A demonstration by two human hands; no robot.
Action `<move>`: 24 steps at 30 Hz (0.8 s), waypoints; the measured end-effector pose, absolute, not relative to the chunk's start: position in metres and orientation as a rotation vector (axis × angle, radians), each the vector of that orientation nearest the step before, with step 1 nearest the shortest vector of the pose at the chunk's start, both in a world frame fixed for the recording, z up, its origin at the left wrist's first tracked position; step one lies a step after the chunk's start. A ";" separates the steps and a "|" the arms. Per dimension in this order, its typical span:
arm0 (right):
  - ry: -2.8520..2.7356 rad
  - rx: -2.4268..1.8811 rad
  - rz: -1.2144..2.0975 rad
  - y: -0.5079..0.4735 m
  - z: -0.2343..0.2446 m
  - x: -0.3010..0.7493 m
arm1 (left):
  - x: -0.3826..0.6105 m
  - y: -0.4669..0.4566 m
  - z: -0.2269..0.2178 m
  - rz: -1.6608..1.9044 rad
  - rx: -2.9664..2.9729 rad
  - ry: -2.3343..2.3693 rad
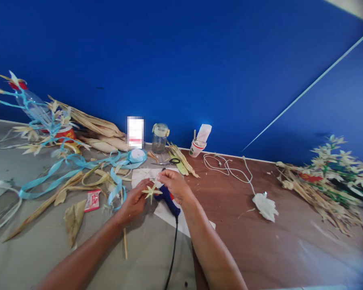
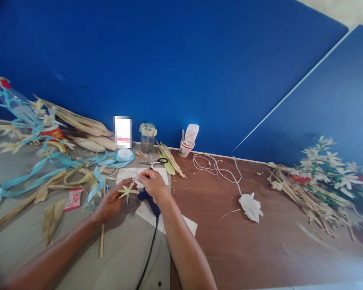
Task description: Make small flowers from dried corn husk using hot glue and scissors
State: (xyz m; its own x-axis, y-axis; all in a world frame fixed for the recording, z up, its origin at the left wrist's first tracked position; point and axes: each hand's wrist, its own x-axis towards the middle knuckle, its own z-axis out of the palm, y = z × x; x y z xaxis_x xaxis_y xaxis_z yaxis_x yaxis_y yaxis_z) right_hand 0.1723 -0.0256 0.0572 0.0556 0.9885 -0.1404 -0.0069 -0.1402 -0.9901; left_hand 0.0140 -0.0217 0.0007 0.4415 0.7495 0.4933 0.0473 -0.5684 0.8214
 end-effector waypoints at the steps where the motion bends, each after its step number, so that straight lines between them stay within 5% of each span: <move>1: -1.084 -1.330 1.258 -0.026 0.059 0.174 | 0.014 -0.022 0.001 1.165 1.936 0.684; 24: -1.685 -1.166 1.028 -0.038 0.075 0.177 | 0.013 -0.023 0.006 1.068 1.962 0.630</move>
